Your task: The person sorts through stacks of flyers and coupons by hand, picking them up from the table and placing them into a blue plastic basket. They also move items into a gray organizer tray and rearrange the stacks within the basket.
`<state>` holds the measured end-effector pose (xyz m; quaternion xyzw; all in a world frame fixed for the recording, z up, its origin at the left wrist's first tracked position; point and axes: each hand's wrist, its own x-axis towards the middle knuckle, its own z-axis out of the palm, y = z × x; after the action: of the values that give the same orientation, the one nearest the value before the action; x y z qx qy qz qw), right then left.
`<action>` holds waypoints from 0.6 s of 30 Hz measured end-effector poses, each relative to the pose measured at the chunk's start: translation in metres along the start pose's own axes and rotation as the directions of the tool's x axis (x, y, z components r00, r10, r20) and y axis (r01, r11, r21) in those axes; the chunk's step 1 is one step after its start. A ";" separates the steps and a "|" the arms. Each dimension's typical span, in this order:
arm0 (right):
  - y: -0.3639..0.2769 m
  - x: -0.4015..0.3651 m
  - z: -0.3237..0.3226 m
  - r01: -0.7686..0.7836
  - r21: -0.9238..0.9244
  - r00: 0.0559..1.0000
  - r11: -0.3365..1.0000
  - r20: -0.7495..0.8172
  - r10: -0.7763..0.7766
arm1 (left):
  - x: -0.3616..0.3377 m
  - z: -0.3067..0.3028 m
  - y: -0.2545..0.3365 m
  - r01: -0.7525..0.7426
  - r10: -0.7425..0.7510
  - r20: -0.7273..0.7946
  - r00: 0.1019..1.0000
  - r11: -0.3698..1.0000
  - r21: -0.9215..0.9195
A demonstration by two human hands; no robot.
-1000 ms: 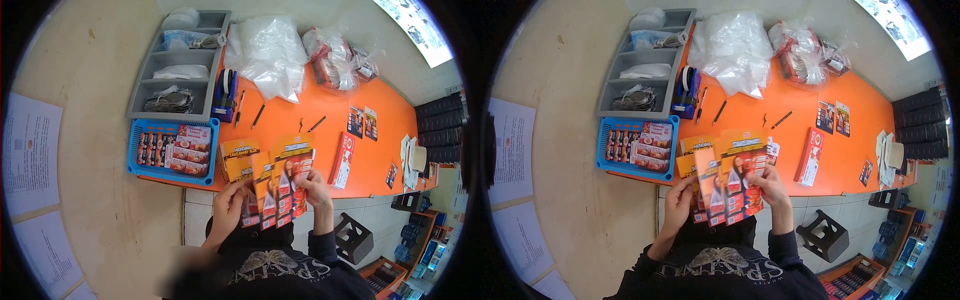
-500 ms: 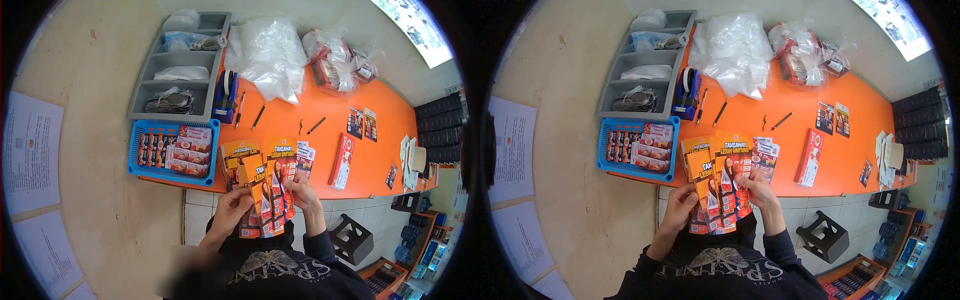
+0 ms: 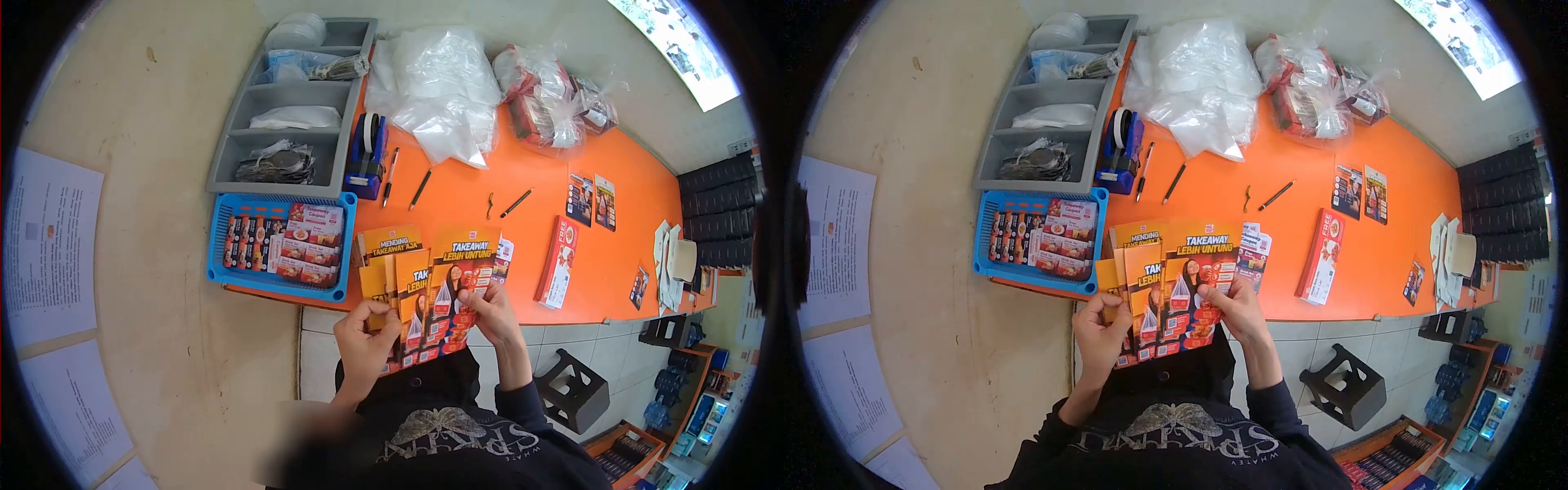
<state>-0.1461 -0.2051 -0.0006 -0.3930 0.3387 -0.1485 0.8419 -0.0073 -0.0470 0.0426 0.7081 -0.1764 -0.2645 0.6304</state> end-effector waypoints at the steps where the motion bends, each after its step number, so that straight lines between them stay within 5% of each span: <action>1: -0.004 -0.003 0.003 0.019 -0.051 0.999 0.999 -0.026 -0.020 | 0.000 0.001 -0.003 -0.011 0.012 -0.028 1.000 1.000 0.022; 8: -0.022 -0.009 -0.036 0.170 0.172 0.961 0.970 -0.245 -0.125 | 0.006 -0.002 -0.006 -0.020 0.008 -0.058 0.998 0.978 -0.206; 11: -0.032 -0.014 -0.046 0.165 0.184 0.964 0.969 -0.236 -0.120 | 0.007 -0.004 -0.009 0.068 -0.069 0.005 0.998 0.961 -0.269; 18: -0.036 -0.019 -0.042 0.124 0.199 0.981 0.972 -0.173 -0.090 | 0.008 0.012 0.016 0.003 0.003 0.019 1.000 0.960 -0.279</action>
<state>-0.1878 -0.2424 0.0161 -0.3066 0.3669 -0.2602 0.8389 -0.0071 -0.0633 0.0567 0.6096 -0.1436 -0.2936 0.7222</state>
